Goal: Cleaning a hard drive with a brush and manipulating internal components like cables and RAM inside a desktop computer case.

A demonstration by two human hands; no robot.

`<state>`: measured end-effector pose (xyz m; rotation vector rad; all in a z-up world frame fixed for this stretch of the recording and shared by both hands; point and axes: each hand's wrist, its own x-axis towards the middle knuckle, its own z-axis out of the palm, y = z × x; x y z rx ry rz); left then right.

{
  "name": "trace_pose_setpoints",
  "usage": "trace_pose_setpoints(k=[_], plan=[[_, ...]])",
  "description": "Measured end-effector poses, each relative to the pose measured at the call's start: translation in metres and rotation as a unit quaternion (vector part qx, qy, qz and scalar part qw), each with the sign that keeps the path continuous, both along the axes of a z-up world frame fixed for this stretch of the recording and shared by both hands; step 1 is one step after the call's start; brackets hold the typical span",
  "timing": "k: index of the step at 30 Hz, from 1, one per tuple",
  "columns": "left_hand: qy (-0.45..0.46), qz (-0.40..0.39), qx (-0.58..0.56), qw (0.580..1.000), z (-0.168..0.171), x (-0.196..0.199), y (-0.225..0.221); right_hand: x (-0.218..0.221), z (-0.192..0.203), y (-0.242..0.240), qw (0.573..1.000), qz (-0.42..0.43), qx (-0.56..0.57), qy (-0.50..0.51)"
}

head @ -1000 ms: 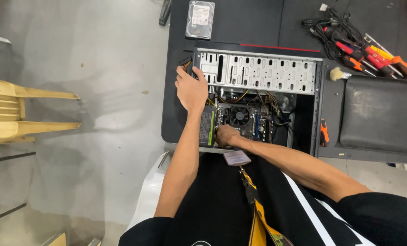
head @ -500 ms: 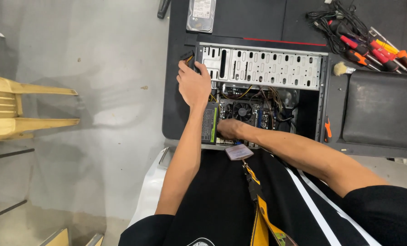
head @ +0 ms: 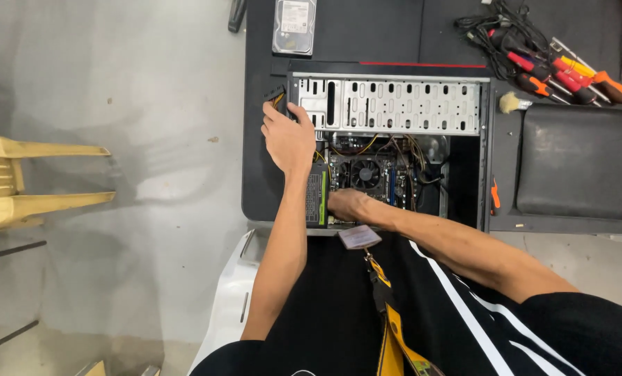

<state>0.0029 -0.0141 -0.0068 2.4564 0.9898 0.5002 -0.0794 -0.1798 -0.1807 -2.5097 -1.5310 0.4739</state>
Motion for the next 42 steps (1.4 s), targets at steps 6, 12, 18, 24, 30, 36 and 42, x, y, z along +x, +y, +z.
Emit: trace_pose_setpoints(k=[6,12,18,24,30,36,42], plan=[[-0.007,0.008,0.003,1.000,0.005,0.000,-0.001,-0.003,-0.045,-0.012,0.994,0.053,-0.093,0.039],[-0.004,0.005,-0.005,1.000,0.009,-0.001,-0.003,-0.002,-0.027,-0.015,0.989,0.083,-0.110,0.053],[0.001,-0.001,-0.006,1.000,0.008,0.005,0.000,0.020,0.040,0.002,0.983,0.043,-0.106,0.144],[0.017,-0.014,-0.056,0.998,0.019,0.000,0.002,0.040,0.115,-0.008,0.961,-0.057,-0.108,0.248],[-0.137,0.048,-0.253,0.957,-0.010,-0.010,0.022,0.058,0.204,-0.044,0.972,-0.178,-0.074,0.132],[-0.352,0.142,-0.647,0.661,-0.008,-0.015,0.046,0.128,0.291,0.033,0.953,-0.127,0.160,-0.226],[-0.341,-0.168,-0.656,0.652,0.026,-0.028,0.046,0.188,0.276,0.143,0.974,0.032,0.065,-0.214]])
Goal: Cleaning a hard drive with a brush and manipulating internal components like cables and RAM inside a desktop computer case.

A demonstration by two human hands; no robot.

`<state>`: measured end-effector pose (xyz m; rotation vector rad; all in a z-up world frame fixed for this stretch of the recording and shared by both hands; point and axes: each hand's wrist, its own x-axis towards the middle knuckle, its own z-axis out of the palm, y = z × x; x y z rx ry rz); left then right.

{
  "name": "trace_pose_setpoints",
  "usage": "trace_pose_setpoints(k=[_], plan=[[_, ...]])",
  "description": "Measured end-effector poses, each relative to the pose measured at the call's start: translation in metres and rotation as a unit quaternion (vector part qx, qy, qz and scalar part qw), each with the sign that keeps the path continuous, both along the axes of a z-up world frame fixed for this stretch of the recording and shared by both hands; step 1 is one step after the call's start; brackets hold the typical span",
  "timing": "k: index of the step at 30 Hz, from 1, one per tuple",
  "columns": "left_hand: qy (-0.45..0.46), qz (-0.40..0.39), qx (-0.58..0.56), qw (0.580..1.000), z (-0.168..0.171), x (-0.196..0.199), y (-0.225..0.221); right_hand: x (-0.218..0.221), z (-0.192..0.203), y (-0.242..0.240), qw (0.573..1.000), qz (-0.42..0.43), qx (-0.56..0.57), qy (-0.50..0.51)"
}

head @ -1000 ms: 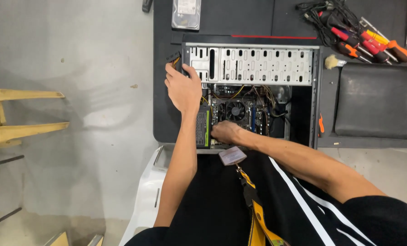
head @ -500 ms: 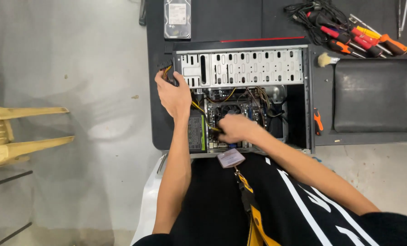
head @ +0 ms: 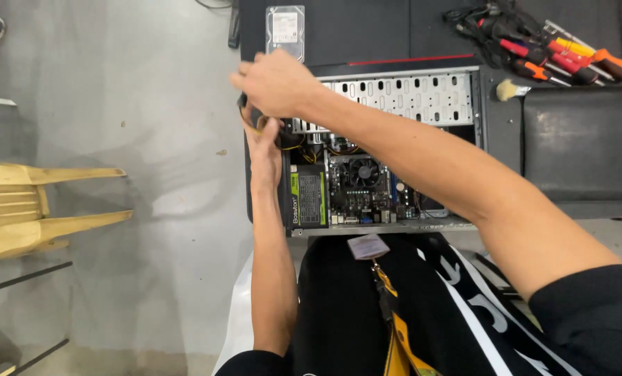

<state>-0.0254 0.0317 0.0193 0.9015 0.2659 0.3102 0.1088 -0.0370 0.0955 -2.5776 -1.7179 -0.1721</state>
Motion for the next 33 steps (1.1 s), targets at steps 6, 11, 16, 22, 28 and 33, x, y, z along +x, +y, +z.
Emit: trace_pose_setpoints(k=[6,11,16,22,28,33], plan=[[0.180,0.068,0.209,0.959,-0.037,0.005,0.014,-0.045,-0.051,-0.111,0.920,-0.145,0.303,0.204],[0.327,0.185,-0.044,0.926,-0.126,0.036,0.035,-0.103,-0.118,-0.192,0.749,-0.515,0.328,0.258],[0.372,0.033,-0.053,0.926,-0.107,0.039,0.027,-0.109,-0.122,-0.176,0.559,-0.596,0.459,0.348],[0.434,-0.024,-0.016,0.900,-0.140,0.052,0.049,-0.118,-0.156,-0.176,0.323,-0.499,0.630,0.500],[0.454,0.143,0.119,0.872,-0.121,0.050,0.039,-0.119,-0.141,-0.178,0.230,-0.376,0.586,0.680],[0.363,0.086,0.130,0.919,-0.075,0.044,0.042,-0.160,-0.140,-0.174,0.407,-0.298,0.539,0.675]])
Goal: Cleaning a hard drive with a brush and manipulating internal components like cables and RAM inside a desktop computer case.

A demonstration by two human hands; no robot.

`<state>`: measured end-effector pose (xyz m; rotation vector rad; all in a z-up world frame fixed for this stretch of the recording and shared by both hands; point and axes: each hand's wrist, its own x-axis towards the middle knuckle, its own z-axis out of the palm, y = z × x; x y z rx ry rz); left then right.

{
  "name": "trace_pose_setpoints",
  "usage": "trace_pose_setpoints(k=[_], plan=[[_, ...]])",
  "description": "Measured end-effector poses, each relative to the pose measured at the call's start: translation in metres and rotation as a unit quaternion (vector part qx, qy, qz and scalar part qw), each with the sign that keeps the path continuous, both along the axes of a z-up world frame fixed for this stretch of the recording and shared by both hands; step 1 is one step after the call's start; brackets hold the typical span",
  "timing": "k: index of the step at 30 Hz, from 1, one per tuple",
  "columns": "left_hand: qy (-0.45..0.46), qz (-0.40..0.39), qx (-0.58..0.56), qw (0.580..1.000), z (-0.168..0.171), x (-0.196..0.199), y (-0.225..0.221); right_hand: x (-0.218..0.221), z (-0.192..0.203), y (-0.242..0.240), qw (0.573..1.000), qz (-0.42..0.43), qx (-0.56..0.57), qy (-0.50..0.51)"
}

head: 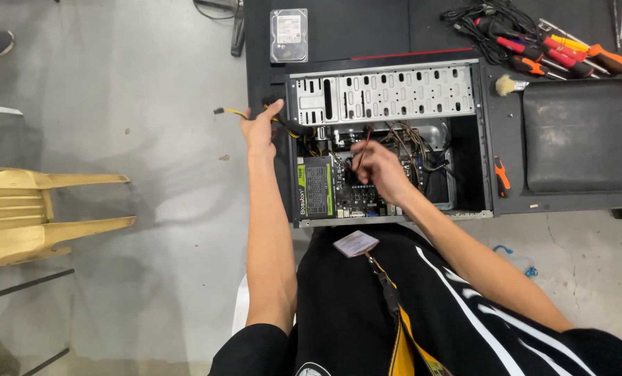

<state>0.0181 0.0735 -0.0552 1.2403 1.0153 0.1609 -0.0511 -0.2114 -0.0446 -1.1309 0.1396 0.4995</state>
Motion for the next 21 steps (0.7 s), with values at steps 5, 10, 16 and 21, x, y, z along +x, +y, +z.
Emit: trace_pose_setpoints(k=[5,10,16,21], plan=[[0.016,-0.037,0.042,0.998,0.013,0.003,0.001,-0.024,0.054,-0.002,0.971,0.146,-0.149,-0.116],[0.086,0.014,0.363,0.928,0.102,-0.020,-0.039,-0.021,0.051,0.004,0.976,0.064,-0.203,-0.050],[0.218,-0.124,0.332,0.909,0.092,-0.029,-0.054,-0.024,0.038,-0.003,0.996,0.057,-0.045,0.044],[0.243,-0.356,0.349,0.832,0.156,-0.071,-0.068,-0.025,0.039,-0.017,0.992,0.113,-0.041,0.039]])
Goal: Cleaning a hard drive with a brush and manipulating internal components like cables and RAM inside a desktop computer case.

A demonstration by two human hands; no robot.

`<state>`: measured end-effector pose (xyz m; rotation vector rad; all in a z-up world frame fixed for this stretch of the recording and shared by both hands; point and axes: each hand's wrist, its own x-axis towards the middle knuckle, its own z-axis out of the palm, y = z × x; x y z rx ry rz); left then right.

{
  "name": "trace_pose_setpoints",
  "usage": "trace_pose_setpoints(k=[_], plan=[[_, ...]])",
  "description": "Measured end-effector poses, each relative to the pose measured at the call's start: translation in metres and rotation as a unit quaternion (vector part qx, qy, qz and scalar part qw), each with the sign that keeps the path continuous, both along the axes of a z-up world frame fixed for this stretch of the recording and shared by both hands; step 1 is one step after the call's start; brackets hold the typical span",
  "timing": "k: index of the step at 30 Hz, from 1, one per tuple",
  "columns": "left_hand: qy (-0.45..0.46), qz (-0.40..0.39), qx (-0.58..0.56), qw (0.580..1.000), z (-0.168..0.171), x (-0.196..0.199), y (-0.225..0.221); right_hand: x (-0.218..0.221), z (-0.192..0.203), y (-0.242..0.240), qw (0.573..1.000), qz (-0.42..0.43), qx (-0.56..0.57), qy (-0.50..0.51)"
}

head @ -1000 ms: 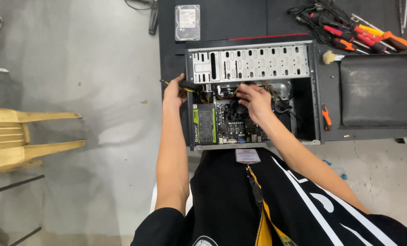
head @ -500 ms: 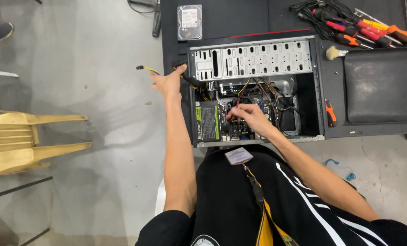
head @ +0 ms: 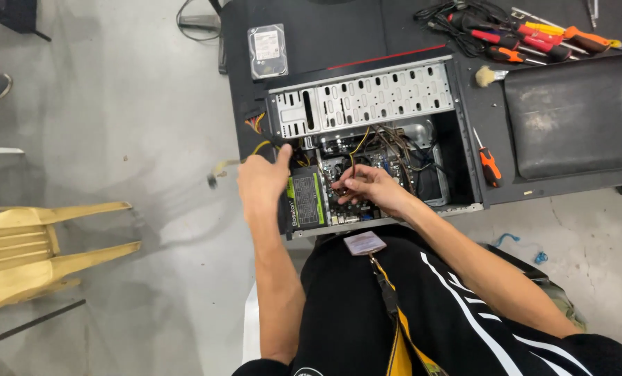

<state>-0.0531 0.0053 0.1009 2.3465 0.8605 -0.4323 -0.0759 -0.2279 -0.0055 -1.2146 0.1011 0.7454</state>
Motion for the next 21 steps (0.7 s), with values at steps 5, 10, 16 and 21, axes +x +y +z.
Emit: trace_pose_setpoints(k=[5,10,16,21], plan=[[-0.217,-0.139,0.072,0.964,-0.064,0.010,-0.094,0.008,-0.073,-0.013,0.997,0.034,-0.072,-0.015],[-0.118,-0.226,-0.063,0.965,-0.154,0.025,-0.129,0.018,-0.088,-0.029,0.976,0.055,-0.196,-0.079],[-0.154,-0.145,-0.150,0.966,-0.144,0.007,-0.119,0.065,-0.049,-0.080,0.912,-0.068,-0.375,-0.152],[-0.134,-0.171,-0.143,0.966,-0.150,0.008,-0.130,0.121,-0.094,-0.067,0.847,-0.151,-0.468,-0.203]])
